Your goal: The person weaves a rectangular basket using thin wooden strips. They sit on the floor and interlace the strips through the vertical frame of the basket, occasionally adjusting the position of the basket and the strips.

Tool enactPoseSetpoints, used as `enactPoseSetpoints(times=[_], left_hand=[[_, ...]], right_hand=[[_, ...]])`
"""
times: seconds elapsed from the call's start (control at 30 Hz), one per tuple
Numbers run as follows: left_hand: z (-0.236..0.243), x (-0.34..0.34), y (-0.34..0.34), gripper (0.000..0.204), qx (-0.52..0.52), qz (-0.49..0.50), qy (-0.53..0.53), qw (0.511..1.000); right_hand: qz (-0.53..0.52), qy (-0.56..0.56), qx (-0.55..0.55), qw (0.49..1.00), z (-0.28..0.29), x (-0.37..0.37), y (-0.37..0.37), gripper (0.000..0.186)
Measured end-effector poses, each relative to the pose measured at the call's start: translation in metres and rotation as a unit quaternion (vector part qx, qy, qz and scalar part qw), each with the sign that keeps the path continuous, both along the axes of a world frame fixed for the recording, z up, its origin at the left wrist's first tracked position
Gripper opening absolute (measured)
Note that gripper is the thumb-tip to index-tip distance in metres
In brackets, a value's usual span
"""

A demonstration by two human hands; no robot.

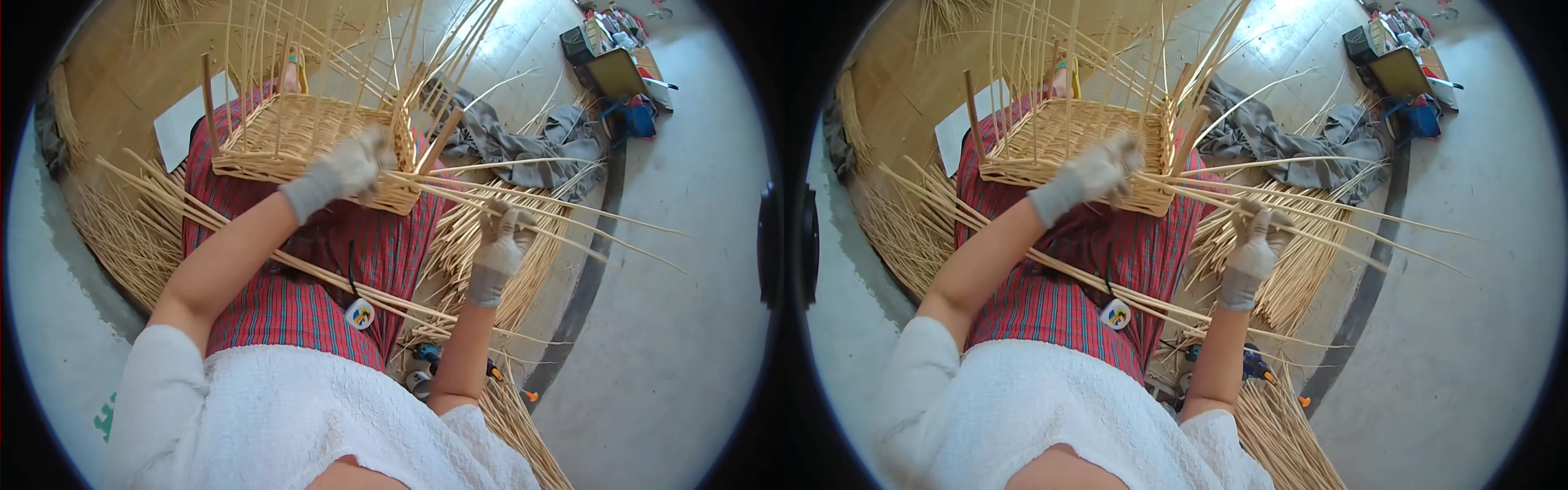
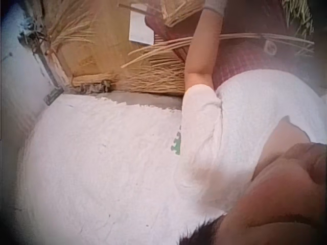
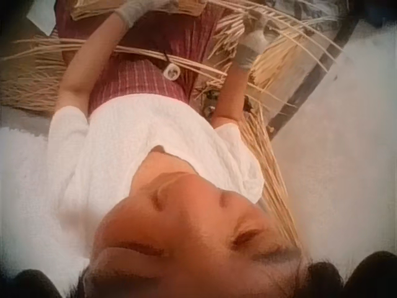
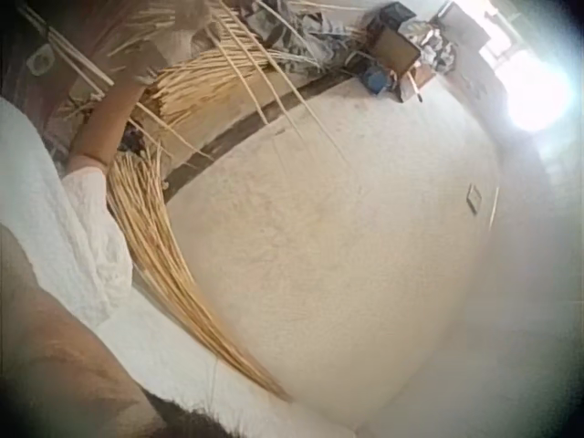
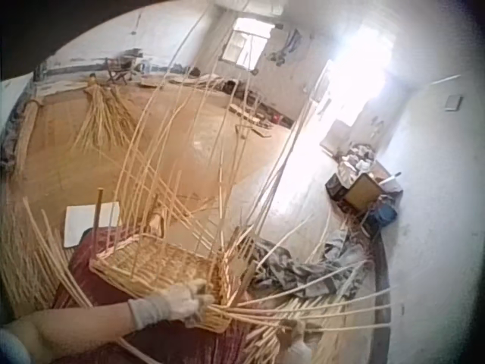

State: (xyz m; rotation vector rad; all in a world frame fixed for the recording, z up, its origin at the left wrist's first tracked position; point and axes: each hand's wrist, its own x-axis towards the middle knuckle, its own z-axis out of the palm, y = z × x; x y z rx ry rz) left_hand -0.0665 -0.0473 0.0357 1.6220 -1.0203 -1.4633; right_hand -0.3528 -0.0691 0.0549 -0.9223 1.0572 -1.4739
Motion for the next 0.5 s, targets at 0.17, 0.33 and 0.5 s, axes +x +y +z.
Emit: enactPoseSetpoints(times=[0.17,0.33,0.5], left_hand=[[-0.021,-0.033,0.008,0.030,-0.017,-0.020,-0.126,0.992],[0.007,-0.046,0.004,0.037,0.027,0.030,-0.095,0.995],[0.004,-0.038,0.004,0.034,0.027,0.029,-0.084,0.996]], right_hand=[[0.053,0.336,-0.263,0.903,0.043,0.070,-0.074,0.020],[0.186,0.289,-0.023,0.939,0.105,0.128,-0.167,0.017],[0.029,0.314,-0.209,0.926,0.021,0.034,-0.124,0.023]])
